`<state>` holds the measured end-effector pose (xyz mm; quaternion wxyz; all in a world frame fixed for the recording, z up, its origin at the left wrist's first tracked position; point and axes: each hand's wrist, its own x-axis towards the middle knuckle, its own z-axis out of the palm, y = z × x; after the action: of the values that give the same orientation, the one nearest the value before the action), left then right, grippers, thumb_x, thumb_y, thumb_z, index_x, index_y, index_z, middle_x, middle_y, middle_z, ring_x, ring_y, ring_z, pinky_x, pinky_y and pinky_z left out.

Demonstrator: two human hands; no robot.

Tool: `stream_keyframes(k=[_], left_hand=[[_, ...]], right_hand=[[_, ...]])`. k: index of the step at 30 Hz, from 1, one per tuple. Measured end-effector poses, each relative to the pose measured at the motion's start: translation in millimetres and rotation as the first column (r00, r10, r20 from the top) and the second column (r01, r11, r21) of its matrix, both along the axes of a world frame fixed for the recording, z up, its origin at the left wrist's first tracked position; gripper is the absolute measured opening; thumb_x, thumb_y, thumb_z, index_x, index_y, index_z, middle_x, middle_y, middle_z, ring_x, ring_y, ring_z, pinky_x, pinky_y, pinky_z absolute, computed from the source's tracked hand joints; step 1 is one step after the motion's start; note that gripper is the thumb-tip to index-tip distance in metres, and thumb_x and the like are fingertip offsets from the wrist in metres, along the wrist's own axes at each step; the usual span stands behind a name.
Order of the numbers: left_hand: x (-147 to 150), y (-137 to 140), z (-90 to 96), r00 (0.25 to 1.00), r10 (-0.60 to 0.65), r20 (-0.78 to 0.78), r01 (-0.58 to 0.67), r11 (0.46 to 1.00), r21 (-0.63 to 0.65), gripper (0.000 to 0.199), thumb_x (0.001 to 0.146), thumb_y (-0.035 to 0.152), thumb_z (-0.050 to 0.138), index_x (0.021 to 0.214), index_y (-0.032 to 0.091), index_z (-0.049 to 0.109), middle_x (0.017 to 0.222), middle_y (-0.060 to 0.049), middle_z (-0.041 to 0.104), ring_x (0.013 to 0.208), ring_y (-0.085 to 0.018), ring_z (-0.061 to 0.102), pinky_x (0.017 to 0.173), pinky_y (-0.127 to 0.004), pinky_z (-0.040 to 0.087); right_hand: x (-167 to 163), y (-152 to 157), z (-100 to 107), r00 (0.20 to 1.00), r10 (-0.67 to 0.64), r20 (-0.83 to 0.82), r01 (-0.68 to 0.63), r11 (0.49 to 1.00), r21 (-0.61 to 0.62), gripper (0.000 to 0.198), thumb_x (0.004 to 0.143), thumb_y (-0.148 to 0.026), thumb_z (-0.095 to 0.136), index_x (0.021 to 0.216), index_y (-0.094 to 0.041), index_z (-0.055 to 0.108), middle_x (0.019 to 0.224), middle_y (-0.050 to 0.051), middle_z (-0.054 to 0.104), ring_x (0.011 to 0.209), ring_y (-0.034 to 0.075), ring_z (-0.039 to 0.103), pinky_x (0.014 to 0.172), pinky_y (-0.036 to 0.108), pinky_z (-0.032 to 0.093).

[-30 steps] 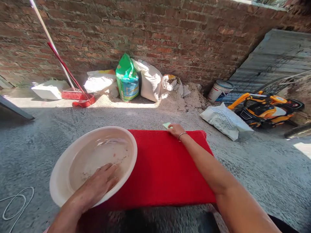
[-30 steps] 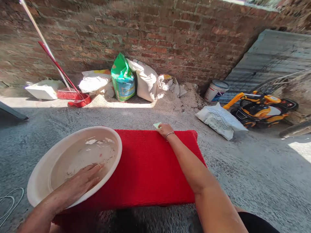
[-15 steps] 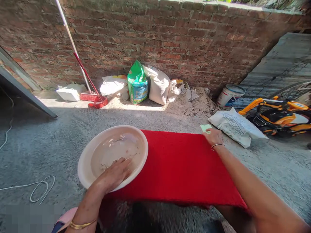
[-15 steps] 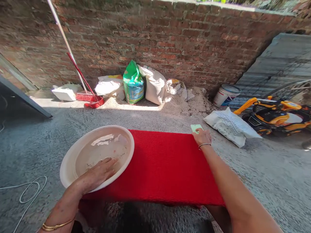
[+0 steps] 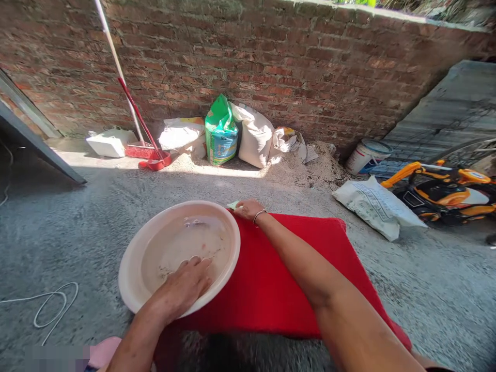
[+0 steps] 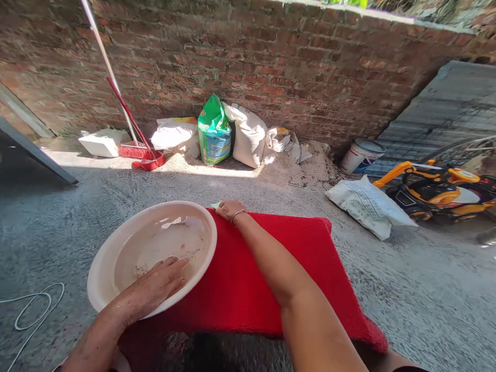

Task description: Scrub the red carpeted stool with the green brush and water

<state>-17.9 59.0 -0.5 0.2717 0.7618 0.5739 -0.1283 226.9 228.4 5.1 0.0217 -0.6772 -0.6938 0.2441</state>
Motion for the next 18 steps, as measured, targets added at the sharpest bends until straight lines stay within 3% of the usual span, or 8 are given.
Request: stream_keyframes(k=[3,6,9,12,15,18], left_hand=[[-3,1,-4.6,1.0,0.012,0.002,-0.012,1.0,0.024,0.061,0.103,0.039,0.035,0.161,0.025,0.049,0.167,-0.014,0.046,0.156,-0.038,0.039,0.123,-0.056,0.039],[-4,3,-6.1,1.0,-0.002,0.027,0.0,0.998,0.063,0.06,0.102,0.039,0.036,0.157,0.026,0.055,0.161,-0.013,0.054,0.151,-0.036,0.047,0.12,-0.053,0.044],[-5,5,-5.2,0.999,-0.029,0.022,0.027,0.996,0.081,0.06,0.1,0.04,0.037,0.154,0.024,0.058,0.155,-0.014,0.059,0.146,-0.035,0.053,0.119,-0.051,0.045],[-5,7,-4.5,0.996,-0.065,0.056,0.058,0.991,0.117,0.059,0.099,0.04,0.038,0.15,0.022,0.062,0.148,-0.016,0.065,0.139,-0.034,0.059,0.116,-0.048,0.048],[-5,8,-6.1,0.995,-0.065,0.071,0.055,0.989,0.134,0.057,0.098,0.039,0.038,0.146,0.021,0.064,0.144,-0.016,0.067,0.133,-0.034,0.063,0.112,-0.048,0.05],[-5,8,-10.0,0.993,-0.074,0.09,0.06,0.987,0.15,0.055,0.098,0.037,0.04,0.144,0.021,0.065,0.14,-0.016,0.069,0.13,-0.032,0.065,0.113,-0.047,0.048]], right_hand=[[40,6,-1,0.995,-0.088,0.047,0.09,0.995,-0.05,0.033,0.091,-0.039,0.061,0.115,-0.033,0.083,0.12,0.001,0.079,0.11,0.024,0.069,0.087,0.028,0.049],[116,-9,-1,0.961,-0.24,0.137,0.248,0.967,-0.05,0.03,0.088,-0.03,0.064,0.109,-0.027,0.084,0.116,0.007,0.08,0.109,0.027,0.07,0.085,0.03,0.048],[200,-44,4,0.891,-0.403,0.207,0.415,0.909,-0.018,0.027,0.089,-0.025,0.062,0.103,-0.023,0.085,0.111,0.01,0.08,0.106,0.028,0.071,0.085,0.031,0.048],[262,-86,10,0.775,-0.577,0.257,0.578,0.812,0.078,0.032,0.094,-0.025,0.057,0.111,-0.017,0.082,0.119,0.019,0.075,0.112,0.031,0.068,0.088,0.037,0.047],[282,-114,10,0.651,-0.712,0.262,0.685,0.7,0.2,0.042,0.099,-0.033,0.054,0.127,-0.01,0.075,0.134,0.03,0.064,0.12,0.035,0.065,0.091,0.044,0.046],[256,-119,0,0.663,-0.726,0.185,0.677,0.686,0.265,0.047,0.099,-0.039,0.058,0.138,-0.015,0.069,0.133,0.025,0.065,0.123,0.033,0.064,0.093,0.04,0.047]])
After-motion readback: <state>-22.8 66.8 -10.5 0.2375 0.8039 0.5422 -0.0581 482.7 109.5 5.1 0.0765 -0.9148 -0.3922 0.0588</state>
